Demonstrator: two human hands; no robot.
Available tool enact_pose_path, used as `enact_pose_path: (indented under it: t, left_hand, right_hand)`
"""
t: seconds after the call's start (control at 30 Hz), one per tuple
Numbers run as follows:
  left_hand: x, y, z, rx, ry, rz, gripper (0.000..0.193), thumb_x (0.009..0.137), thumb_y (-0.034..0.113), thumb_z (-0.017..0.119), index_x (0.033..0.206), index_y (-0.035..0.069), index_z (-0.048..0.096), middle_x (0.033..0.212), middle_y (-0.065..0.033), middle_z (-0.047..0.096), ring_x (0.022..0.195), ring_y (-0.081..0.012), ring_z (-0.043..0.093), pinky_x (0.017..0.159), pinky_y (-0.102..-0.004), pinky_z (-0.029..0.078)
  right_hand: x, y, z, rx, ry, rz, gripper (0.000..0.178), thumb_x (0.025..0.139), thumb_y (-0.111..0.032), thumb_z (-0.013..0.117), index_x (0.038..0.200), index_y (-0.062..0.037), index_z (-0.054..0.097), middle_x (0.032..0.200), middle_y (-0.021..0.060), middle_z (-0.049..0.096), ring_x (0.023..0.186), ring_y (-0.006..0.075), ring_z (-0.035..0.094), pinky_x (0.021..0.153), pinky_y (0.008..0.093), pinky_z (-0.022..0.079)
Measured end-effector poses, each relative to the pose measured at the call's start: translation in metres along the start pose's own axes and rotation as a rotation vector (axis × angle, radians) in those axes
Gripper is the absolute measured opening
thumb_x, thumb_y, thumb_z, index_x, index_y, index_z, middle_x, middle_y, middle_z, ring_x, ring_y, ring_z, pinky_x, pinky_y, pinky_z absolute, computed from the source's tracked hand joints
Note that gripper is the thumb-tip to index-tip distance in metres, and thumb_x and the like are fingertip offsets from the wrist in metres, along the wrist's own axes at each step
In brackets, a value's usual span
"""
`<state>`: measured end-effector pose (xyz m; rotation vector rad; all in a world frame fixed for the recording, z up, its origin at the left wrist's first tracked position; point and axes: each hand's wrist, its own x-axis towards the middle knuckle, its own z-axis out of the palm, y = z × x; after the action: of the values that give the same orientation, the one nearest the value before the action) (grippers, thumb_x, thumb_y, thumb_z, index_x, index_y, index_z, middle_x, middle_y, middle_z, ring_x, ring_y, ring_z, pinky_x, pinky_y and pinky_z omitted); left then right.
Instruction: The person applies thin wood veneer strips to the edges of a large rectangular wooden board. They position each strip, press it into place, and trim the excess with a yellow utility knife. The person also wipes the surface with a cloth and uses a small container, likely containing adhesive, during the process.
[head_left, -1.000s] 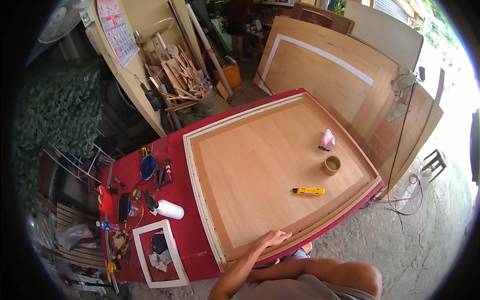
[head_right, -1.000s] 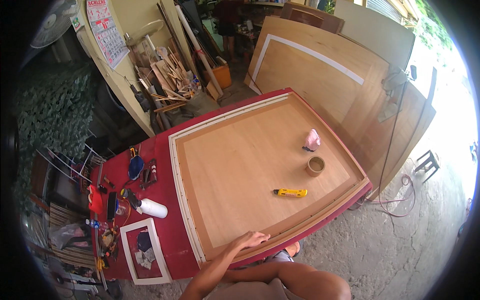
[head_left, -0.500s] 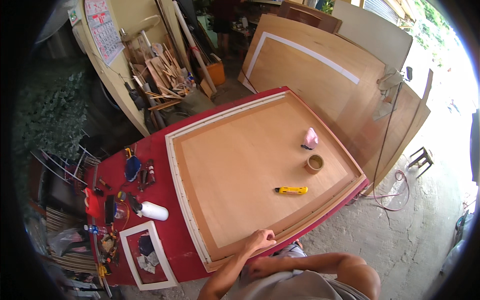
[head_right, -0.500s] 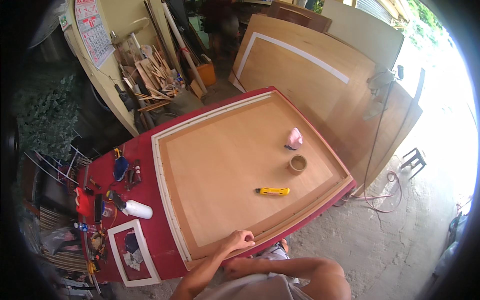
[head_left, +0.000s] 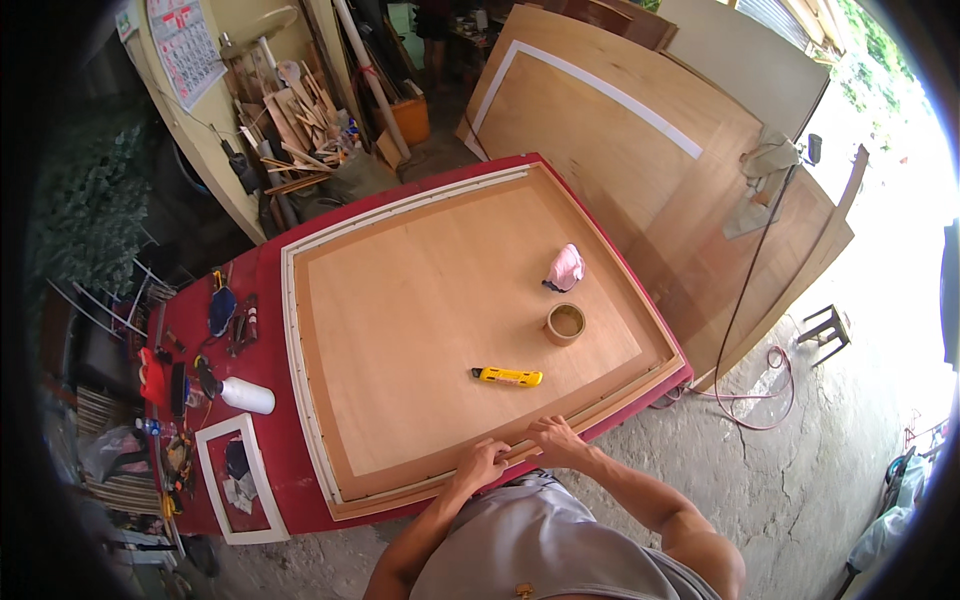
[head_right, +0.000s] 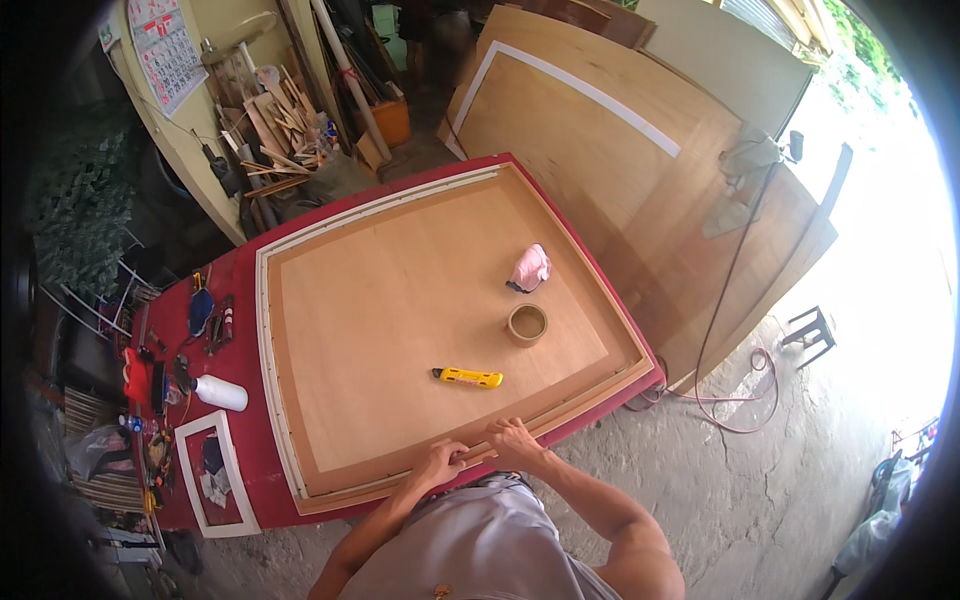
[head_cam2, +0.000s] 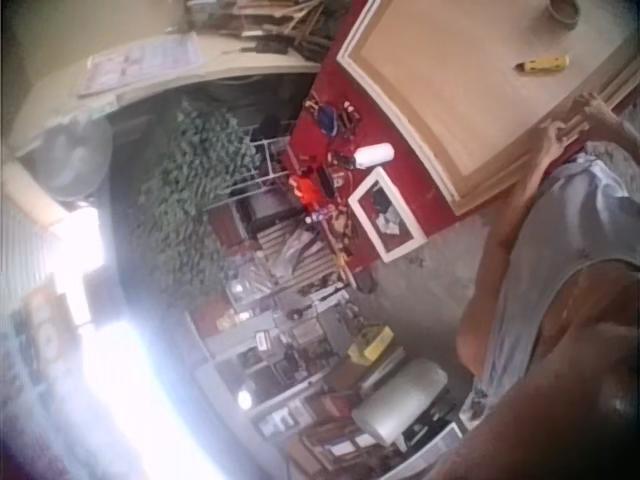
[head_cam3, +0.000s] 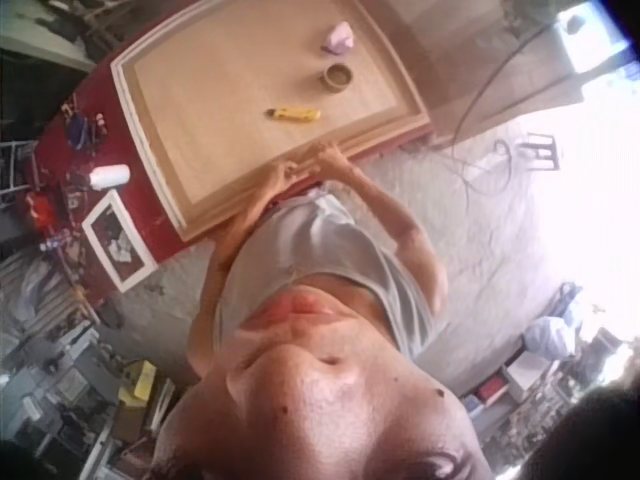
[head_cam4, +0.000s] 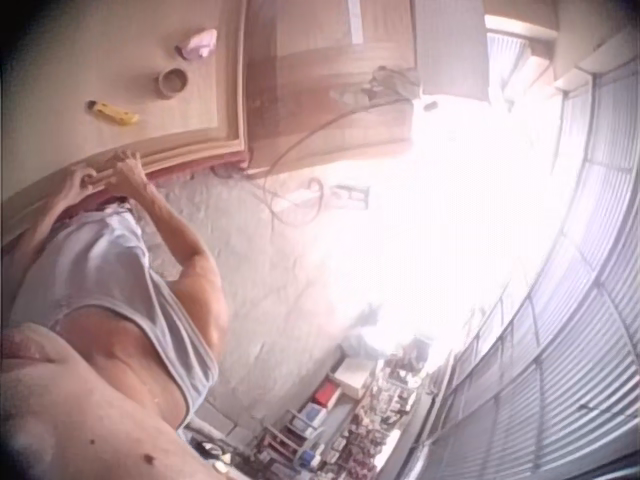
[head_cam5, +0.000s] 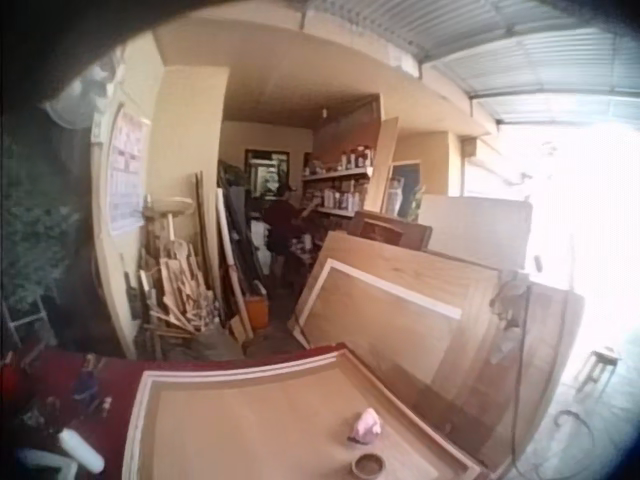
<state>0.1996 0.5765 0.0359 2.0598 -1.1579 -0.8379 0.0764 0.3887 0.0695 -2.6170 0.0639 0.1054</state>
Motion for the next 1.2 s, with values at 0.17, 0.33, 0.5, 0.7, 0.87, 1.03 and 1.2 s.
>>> enact_pose_path:
  t: [0.17, 0.33, 0.5, 0.7, 0.87, 1.03, 1.2]
  left_hand:
    - [0.003, 0.002, 0.019, -0.006, 0.169, 0.024, 0.017, 0.077, 0.01, 0.07, 0.093, 0.004, 0.071, 0.091, -0.0146, 0.067, 0.084, -0.0323, 0.066, 0.078, -0.0412, 0.053]
    - [0.001, 0.011, 0.027, 0.084, 0.257, -0.006, 0.011, 0.078, 0.011, 0.069, 0.086, 0.004, 0.07, 0.088, -0.0159, 0.066, 0.083, -0.0341, 0.065, 0.077, -0.0427, 0.053]
    - [-0.002, 0.013, 0.028, 0.146, 0.244, -0.001, 0.014, 0.077, 0.014, 0.07, 0.087, 0.005, 0.07, 0.086, -0.015, 0.065, 0.087, -0.0341, 0.063, 0.082, -0.0431, 0.051]
    - [-0.008, 0.028, 0.024, 0.265, 0.208, 0.0, 0.026, 0.071, 0.022, 0.078, 0.089, 0.006, 0.068, 0.091, -0.01, 0.064, 0.094, -0.0304, 0.061, 0.087, -0.0416, 0.049]
    - [-0.004, 0.031, 0.033, 0.441, 0.198, -0.043, 0.036, 0.07, 0.024, 0.08, 0.097, 0.008, 0.064, 0.094, -0.0087, 0.063, 0.098, -0.0297, 0.06, 0.091, -0.0445, 0.046]
    - [-0.007, 0.033, 0.036, 0.444, 0.232, -0.037, 0.039, 0.068, 0.021, 0.081, 0.101, 0.009, 0.064, 0.097, -0.0098, 0.064, 0.1, -0.0314, 0.059, 0.087, -0.0445, 0.046]
    - [-0.008, 0.02, 0.045, 0.408, 0.282, -0.055, 0.037, 0.067, 0.028, 0.081, 0.097, 0.012, 0.066, 0.097, -0.008, 0.064, 0.101, -0.029, 0.058, 0.087, -0.0447, 0.043]
  right_hand:
    - [0.009, 0.017, 0.014, 0.044, -0.155, -0.129, 0.031, 0.085, -0.025, 0.063, 0.112, -0.0118, 0.069, 0.111, 0.0074, 0.066, 0.116, 0.0266, 0.056, 0.094, 0.0442, 0.041]
    - [0.014, 0.02, 0.025, 0.017, -0.205, -0.095, 0.026, 0.087, -0.024, 0.059, 0.106, -0.0126, 0.072, 0.108, 0.0088, 0.065, 0.112, 0.0272, 0.057, 0.093, 0.0444, 0.043]
    - [0.01, 0.017, 0.027, -0.055, -0.103, -0.132, 0.018, 0.086, -0.026, 0.06, 0.093, -0.0127, 0.071, 0.105, 0.0081, 0.064, 0.106, 0.0282, 0.057, 0.087, 0.0441, 0.043]
    - [0.005, 0.008, 0.004, -0.034, -0.116, -0.169, 0.025, 0.08, -0.028, 0.066, 0.1, -0.0123, 0.07, 0.107, 0.0089, 0.063, 0.108, 0.0267, 0.057, 0.088, 0.0444, 0.042]
    - [0.007, 0.016, 0.019, -0.194, -0.166, -0.236, 0.045, 0.073, -0.029, 0.074, 0.114, -0.0106, 0.064, 0.112, 0.0093, 0.063, 0.113, 0.0252, 0.057, 0.091, 0.0438, 0.04]
    - [0.006, 0.018, 0.024, -0.093, -0.057, -0.239, 0.043, 0.072, -0.021, 0.072, 0.112, -0.0094, 0.063, 0.111, 0.0071, 0.063, 0.11, 0.024, 0.058, 0.09, 0.0433, 0.039]
    - [0.004, 0.019, 0.029, -0.14, 0.012, -0.246, 0.038, 0.073, -0.019, 0.07, 0.11, -0.0115, 0.065, 0.11, 0.006, 0.063, 0.108, 0.0234, 0.059, 0.089, 0.0437, 0.039]
